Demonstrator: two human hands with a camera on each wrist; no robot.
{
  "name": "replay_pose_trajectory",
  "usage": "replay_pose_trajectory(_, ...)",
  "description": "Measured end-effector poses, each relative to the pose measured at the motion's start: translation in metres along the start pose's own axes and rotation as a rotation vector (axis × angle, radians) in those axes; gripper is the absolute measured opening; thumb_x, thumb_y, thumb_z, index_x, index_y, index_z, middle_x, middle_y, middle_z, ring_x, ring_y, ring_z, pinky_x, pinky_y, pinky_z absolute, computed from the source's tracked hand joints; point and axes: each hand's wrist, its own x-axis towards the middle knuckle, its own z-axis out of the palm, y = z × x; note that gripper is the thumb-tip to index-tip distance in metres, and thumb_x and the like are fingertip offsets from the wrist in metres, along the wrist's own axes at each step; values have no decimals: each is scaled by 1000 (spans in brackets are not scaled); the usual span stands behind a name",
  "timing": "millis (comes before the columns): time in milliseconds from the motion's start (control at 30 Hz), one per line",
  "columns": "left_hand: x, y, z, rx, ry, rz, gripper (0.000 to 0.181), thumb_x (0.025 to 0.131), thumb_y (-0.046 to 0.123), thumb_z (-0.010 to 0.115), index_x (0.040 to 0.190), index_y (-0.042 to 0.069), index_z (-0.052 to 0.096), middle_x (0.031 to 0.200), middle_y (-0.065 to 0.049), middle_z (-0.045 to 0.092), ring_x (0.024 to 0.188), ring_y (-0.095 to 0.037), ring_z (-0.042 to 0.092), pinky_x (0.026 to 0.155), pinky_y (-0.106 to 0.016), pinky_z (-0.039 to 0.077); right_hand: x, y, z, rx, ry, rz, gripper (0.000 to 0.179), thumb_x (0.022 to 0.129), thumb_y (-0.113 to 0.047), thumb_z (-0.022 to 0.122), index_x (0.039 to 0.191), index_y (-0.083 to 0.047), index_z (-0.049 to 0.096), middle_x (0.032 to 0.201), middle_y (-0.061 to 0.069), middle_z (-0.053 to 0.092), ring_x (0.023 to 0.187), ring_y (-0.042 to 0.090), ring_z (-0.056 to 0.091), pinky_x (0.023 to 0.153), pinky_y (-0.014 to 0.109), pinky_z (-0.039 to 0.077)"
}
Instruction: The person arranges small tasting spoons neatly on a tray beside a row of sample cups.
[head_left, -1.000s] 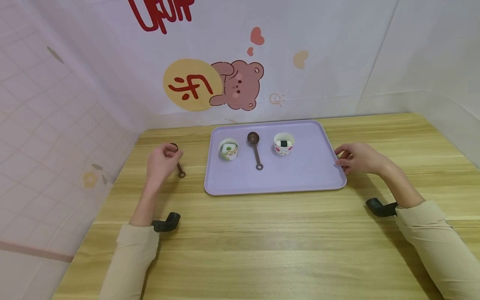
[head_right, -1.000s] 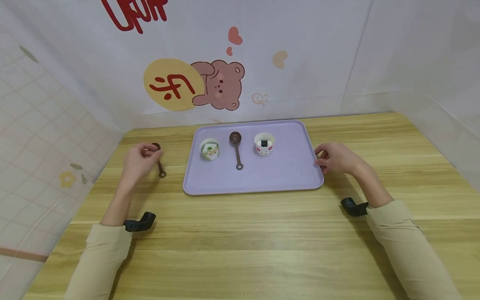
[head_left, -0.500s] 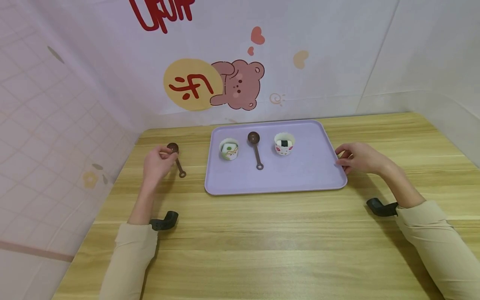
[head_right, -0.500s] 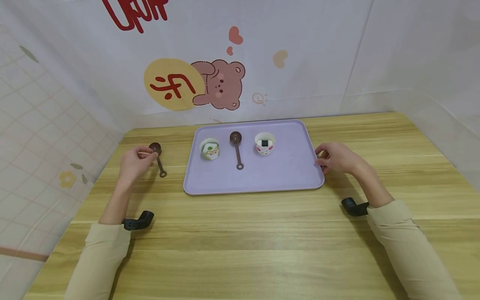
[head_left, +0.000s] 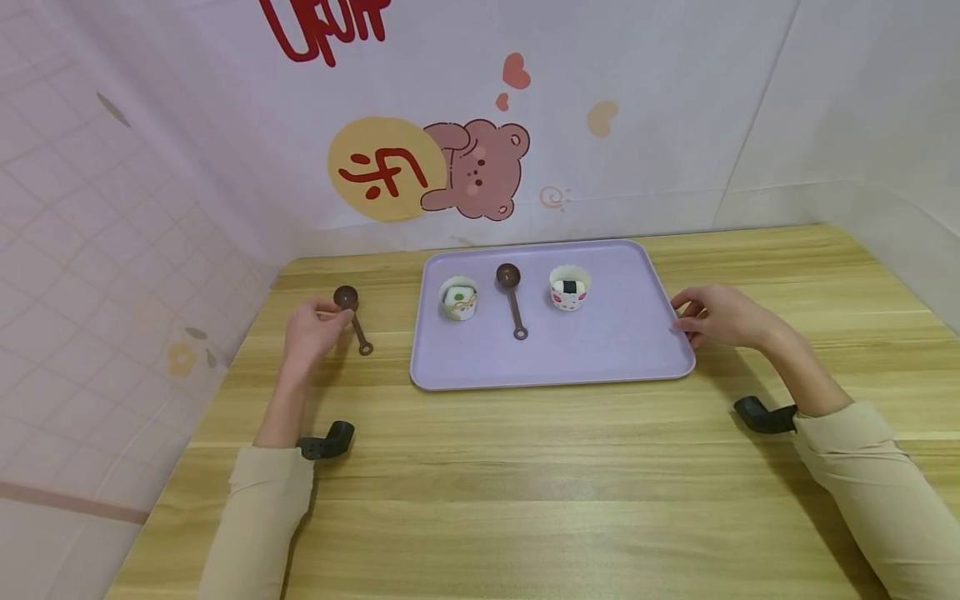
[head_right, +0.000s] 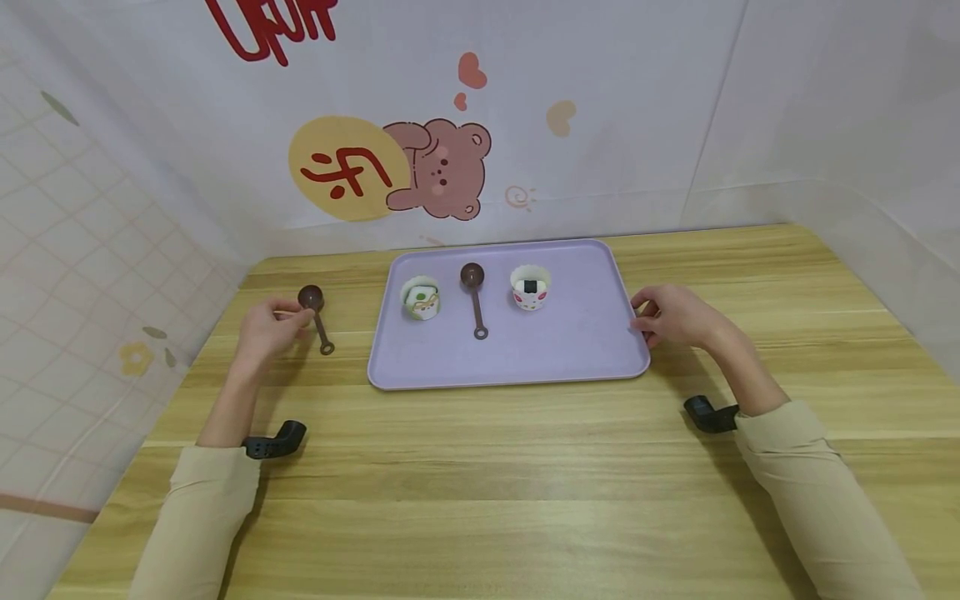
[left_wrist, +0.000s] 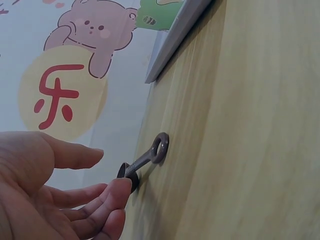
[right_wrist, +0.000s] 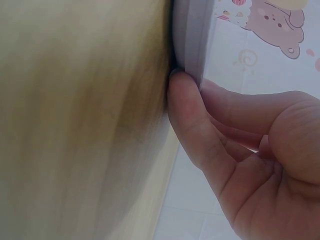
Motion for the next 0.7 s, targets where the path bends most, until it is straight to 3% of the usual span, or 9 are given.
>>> replay_pose_trajectory(400, 4, -6, 2, -25, -56, -51, 54, 103, 23, 57, 142, -11, 42, 127, -30, 60, 101, -33, 68, 96, -42, 47, 1, 1, 0, -3, 3, 4, 32, 95, 5, 64, 119, 22, 52, 90, 17, 69, 72, 27, 71, 64, 36, 60)
replay_pose_trajectory(700, 7, -9, 5, -8, -55, -52, 49, 103, 21, 58, 137, -12, 47, 116, -27, 65, 75, -8, 67, 69, -21, 50, 0, 0, 0, -6, 2, 0, 32, 95, 6, 64, 119, 22, 51, 89, 18, 69, 72, 28, 71, 63, 36, 60)
